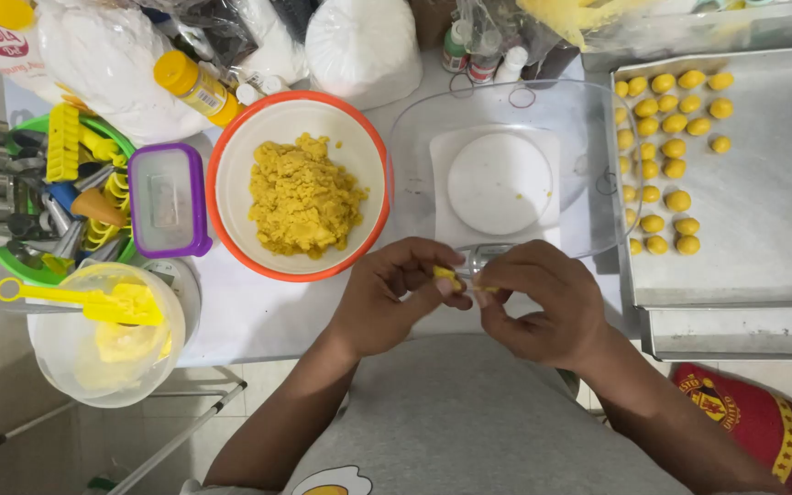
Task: Shaping yellow dough into small balls and placing them on a baking tray
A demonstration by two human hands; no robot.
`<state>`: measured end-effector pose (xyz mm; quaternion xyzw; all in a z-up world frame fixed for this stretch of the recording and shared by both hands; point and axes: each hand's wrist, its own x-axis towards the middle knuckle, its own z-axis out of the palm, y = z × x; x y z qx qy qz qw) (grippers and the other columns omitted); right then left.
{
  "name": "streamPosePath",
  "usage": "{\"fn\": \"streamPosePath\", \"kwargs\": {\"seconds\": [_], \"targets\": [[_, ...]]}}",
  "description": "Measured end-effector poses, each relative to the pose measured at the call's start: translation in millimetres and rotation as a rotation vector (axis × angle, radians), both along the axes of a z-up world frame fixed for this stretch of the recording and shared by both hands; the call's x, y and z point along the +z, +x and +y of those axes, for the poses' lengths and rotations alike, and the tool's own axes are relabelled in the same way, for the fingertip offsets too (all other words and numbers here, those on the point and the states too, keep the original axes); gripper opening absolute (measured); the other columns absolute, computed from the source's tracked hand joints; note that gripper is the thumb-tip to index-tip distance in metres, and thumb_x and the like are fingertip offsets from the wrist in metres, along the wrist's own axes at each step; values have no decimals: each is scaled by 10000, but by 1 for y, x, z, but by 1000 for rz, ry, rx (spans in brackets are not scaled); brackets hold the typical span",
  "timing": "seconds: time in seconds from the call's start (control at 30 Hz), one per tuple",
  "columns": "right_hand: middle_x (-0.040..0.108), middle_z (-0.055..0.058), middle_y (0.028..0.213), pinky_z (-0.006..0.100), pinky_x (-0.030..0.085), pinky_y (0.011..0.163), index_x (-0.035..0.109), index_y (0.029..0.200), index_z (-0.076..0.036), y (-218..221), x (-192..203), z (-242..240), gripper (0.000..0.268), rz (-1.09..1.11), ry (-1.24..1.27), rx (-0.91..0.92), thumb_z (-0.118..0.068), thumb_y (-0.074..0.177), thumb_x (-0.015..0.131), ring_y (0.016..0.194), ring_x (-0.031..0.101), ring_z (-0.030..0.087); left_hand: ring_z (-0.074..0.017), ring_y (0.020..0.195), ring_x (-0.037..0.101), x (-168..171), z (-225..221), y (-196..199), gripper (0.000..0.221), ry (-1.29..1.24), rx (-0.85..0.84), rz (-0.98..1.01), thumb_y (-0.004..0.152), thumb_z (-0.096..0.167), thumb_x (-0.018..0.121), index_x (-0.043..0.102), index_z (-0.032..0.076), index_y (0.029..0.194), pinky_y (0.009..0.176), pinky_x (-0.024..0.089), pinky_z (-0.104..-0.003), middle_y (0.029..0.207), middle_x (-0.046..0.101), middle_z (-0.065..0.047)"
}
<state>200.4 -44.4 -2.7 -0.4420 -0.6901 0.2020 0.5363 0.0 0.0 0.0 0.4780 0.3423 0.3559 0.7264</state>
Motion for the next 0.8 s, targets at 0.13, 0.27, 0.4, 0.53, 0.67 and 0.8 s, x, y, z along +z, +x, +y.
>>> {"fn": "streamPosePath", "kwargs": {"seconds": [0.13, 0.27, 0.4, 0.53, 0.67, 0.8], "targets": [[697, 135, 850, 331, 602, 535, 756, 1096, 19, 1, 16, 7, 265, -68, 14, -5, 116, 859, 687, 616, 668, 224, -277, 790, 779, -3, 3, -5, 243, -81, 25, -118, 1012, 102, 627, 686, -46, 1195, 770, 664, -433, 876, 722, -173], [694, 133, 854, 319, 598, 538, 761, 1094, 22, 2, 19, 9, 224, -81, -23, -30, 95, 890, 701, 636, 680, 218, -304, 749, 786, -13, 3, -17, 232, -42, 40, -81, 974, 94, 695, 676, -83, 1122, 722, 673, -434, 814, 733, -197], [703, 133, 795, 347, 592, 583, 762, 1051, 43, 2, 29, 15, 216, -80, 65, 6, 87, 840, 777, 630, 695, 280, -358, 610, 770, -35, 2, -31, 258, -24, 69, -192, 862, -3, 803, 625, -133, 996, 592, 677, -492, 719, 717, -279], [712, 129, 795, 362, 580, 608, 762, 1024, 55, 14, 41, 20, 144, -147, 224, 9, 0, 892, 750, 619, 676, 305, -344, 673, 783, -27, 1, -29, 249, -61, 93, -237, 921, 51, 753, 603, -100, 1050, 632, 685, -480, 832, 744, -267], [709, 138, 840, 408, 531, 609, 624, 1065, 0, 8, 66, 26, 193, -269, 329, -137, -31, 999, 446, 676, 698, 266, -425, 937, 770, -6, -6, -22, 242, -198, -60, -210, 1030, 164, 624, 588, 26, 1225, 887, 671, -490, 1095, 739, -228], [499, 229, 1574, 547, 335, 1311, 453, 1521, 8, -38, 75, 67, 485, -500, 126, 114, -236, 1108, 378, 1489, 526, 361, -184, 1113, 663, -15, -19, -16, 225, -101, 3, -238, 1072, 138, 569, 568, 38, 1273, 950, 610, -411, 1179, 680, -85]]}}
